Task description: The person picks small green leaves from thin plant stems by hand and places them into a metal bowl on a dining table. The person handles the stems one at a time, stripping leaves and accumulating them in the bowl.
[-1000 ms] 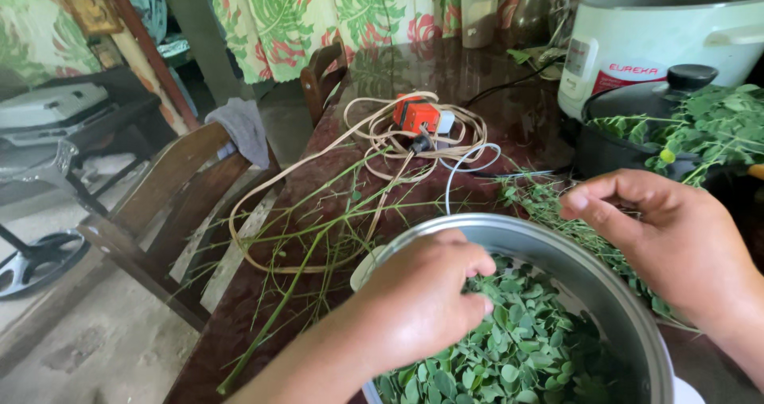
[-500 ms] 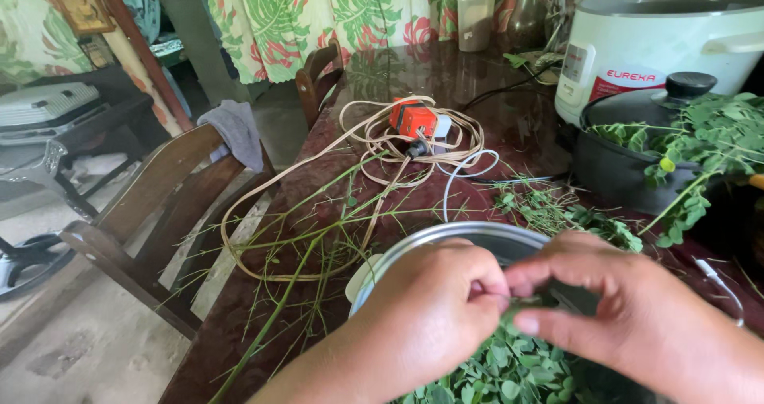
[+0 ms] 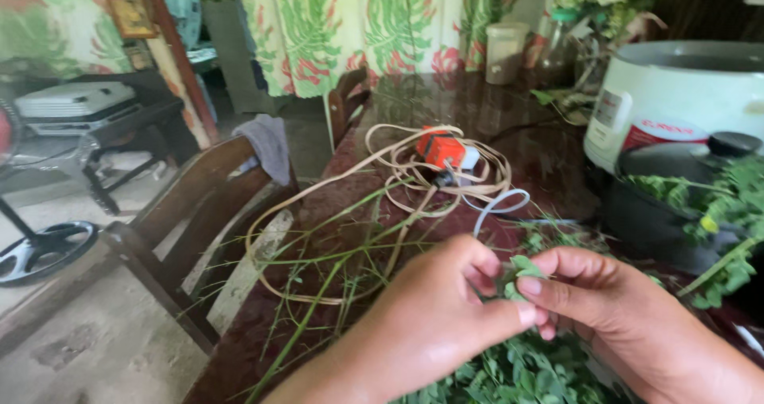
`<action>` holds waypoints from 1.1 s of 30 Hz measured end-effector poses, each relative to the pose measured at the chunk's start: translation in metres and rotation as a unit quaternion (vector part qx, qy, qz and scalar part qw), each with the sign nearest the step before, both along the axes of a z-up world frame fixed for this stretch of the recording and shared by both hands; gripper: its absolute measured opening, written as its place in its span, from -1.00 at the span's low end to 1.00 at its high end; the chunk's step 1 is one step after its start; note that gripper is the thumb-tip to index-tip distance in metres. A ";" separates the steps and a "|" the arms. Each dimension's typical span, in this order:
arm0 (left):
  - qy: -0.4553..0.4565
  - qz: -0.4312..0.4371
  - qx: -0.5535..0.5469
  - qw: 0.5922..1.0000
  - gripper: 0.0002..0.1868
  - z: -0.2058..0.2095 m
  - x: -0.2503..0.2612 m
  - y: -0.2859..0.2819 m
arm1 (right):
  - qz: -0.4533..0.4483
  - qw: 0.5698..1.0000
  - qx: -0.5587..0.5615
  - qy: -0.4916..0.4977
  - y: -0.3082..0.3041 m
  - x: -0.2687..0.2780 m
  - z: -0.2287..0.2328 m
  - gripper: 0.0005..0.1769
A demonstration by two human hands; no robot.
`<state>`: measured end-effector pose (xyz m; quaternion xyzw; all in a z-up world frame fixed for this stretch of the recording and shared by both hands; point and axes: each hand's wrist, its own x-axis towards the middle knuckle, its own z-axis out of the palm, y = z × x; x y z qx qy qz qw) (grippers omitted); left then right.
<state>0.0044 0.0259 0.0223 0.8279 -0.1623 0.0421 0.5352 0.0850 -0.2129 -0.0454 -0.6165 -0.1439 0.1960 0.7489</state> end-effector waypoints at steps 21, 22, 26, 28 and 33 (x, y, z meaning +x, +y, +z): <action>0.010 0.017 0.014 1.000 -0.79 -0.010 0.011 -0.001 | 0.043 0.997 0.023 0.056 -0.012 0.019 -0.017 -0.80; 0.017 0.018 0.007 1.000 -0.80 -0.010 0.011 0.000 | 0.046 0.997 0.031 0.061 -0.012 0.019 -0.017 -0.81; 0.025 0.019 -0.009 0.999 -0.82 -0.010 0.013 -0.001 | 0.079 0.994 0.042 0.063 -0.011 0.019 -0.013 -0.73; 0.026 0.025 0.003 0.999 -0.82 -0.011 0.014 -0.002 | 0.113 0.992 0.043 0.045 -0.012 0.019 -0.011 -0.69; -0.013 0.023 0.061 0.998 -0.80 -0.009 0.010 -0.002 | 0.055 0.998 -0.040 0.016 -0.009 0.015 -0.015 -0.69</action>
